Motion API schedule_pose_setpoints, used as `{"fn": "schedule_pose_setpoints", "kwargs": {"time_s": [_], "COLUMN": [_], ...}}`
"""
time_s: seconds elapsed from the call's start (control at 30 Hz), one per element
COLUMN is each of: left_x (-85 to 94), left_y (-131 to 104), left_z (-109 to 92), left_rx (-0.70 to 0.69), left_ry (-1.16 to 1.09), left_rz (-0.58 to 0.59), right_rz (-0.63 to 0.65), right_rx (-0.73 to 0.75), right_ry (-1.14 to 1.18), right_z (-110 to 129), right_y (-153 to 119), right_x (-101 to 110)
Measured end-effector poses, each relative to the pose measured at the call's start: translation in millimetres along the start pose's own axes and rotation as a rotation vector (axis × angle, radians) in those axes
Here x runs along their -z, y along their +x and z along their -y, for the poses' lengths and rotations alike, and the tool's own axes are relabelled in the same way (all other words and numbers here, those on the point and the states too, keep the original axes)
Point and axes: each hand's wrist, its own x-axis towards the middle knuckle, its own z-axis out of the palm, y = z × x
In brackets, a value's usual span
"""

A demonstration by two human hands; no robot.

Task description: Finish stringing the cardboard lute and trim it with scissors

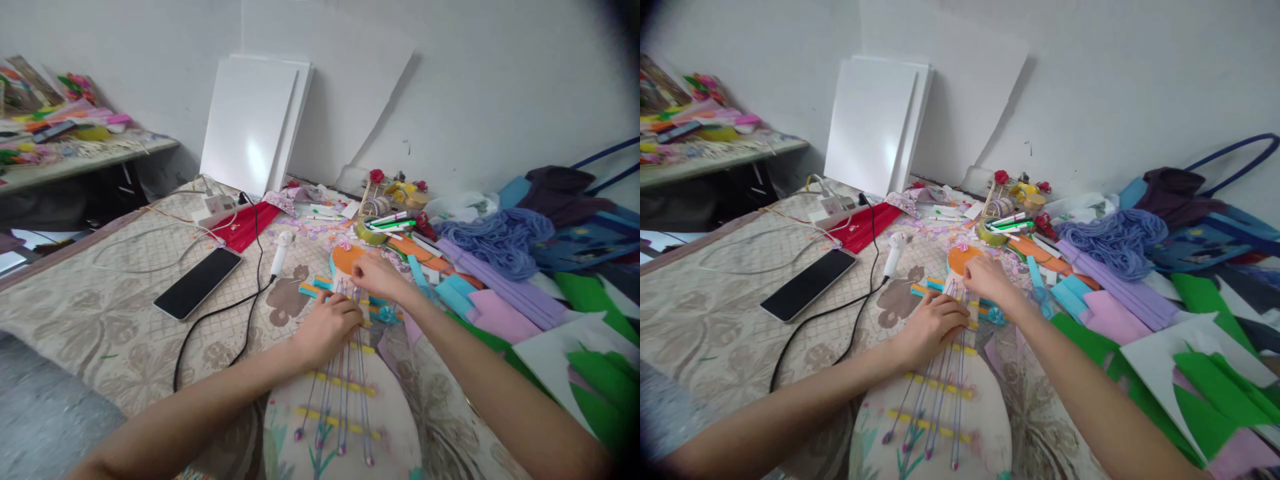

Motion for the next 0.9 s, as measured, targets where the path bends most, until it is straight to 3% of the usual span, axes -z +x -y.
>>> {"fn": "schedule_pose_setpoints", "kwargs": {"time_s": [0.3, 0.53, 0.73, 0.9], "left_x": [2.0, 0.6, 0.4, 0.7], "left_y": [0.3, -0.2, -0.8, -0.7], "left_z": [-0.4, 0.3, 1.9, 2.1], "left_rx": [0.007, 0.014, -0.002, -0.004], "left_ry": [0.016, 0.009, 0.033, 0.041], "left_rz": [0.018, 0.02, 0.031, 0.048], "right_rz": [0.034, -0.023, -0.192, -0.035], "right_rx": [-0.067, -0.067, 0.042, 0.184], "right_ry": [0.456, 0.778, 0.672, 0.348], "right_z": [6.1, 13.0, 15.8, 1.8], "right_y": [28.9, 74.5, 112.9, 121.6], "right_x": [26.3, 23.8, 26.3, 21.6]}}
